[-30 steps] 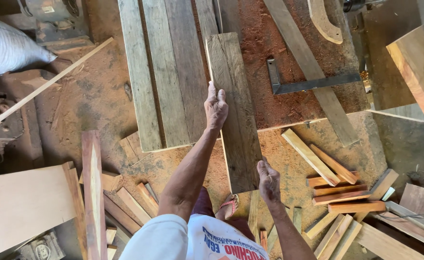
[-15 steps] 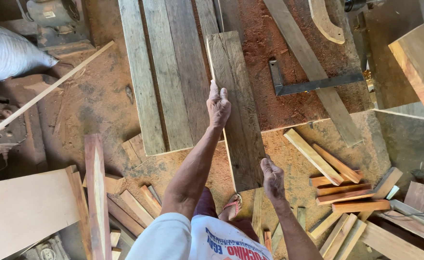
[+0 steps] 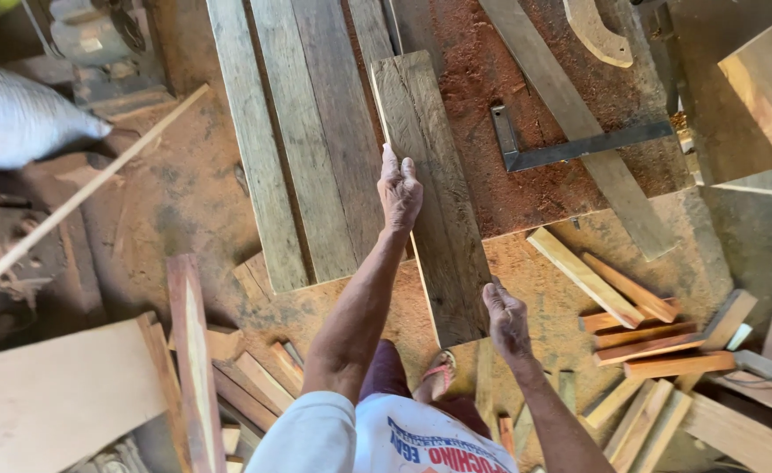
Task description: Measure and cut pieces of wood using a table saw and a square ruler.
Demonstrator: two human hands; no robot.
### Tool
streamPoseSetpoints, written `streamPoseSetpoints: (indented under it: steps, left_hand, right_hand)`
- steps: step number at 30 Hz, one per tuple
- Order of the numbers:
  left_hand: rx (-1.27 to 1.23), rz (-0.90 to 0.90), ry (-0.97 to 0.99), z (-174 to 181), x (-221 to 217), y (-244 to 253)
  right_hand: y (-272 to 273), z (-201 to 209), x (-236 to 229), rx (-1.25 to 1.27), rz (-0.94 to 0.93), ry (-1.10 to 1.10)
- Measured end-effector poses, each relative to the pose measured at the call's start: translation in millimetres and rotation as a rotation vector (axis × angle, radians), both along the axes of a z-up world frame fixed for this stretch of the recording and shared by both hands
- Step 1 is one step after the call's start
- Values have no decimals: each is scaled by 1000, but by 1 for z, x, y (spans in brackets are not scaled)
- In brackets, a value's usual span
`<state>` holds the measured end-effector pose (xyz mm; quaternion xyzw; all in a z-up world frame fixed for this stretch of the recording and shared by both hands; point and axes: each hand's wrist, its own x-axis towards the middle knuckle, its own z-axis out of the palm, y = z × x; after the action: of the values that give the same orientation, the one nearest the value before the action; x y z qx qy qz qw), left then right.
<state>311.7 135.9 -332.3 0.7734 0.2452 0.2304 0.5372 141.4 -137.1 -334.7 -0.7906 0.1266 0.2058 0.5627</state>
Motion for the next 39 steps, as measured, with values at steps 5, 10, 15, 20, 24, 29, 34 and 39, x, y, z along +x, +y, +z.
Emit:
streamPoseSetpoints:
  steps: [5,10,15,20,24,29,34,39]
  left_hand:
    - [-20,-8,-27,10,1,0]
    - [-142,-20,63,36,-12,-3]
    - [-58,-8,38,13,-42,-21]
    - [-27,-3,41,12,-40,-22]
    - [-8,-15,-5,2,-48,-26]
    - [-62,-4,64,15,-49,-28]
    - [-62,-3,67,12,-35,-24]
    - [-58,-12,79,7,-49,-26]
  right_hand:
    - [15,26,10,222,-7,-127]
    - [6,7,1,149,10,-91]
    - [-17,-2,-36,55,17,-81]
    - [-16,2,-36,81,-8,-102]
    - [-24,-11,-45,137,-1,-98]
    - [-14,22,-37,119,50,-74]
    - [-17,4,-30,113,19,-27]
    - [-25,-21,-44,156,4,-109]
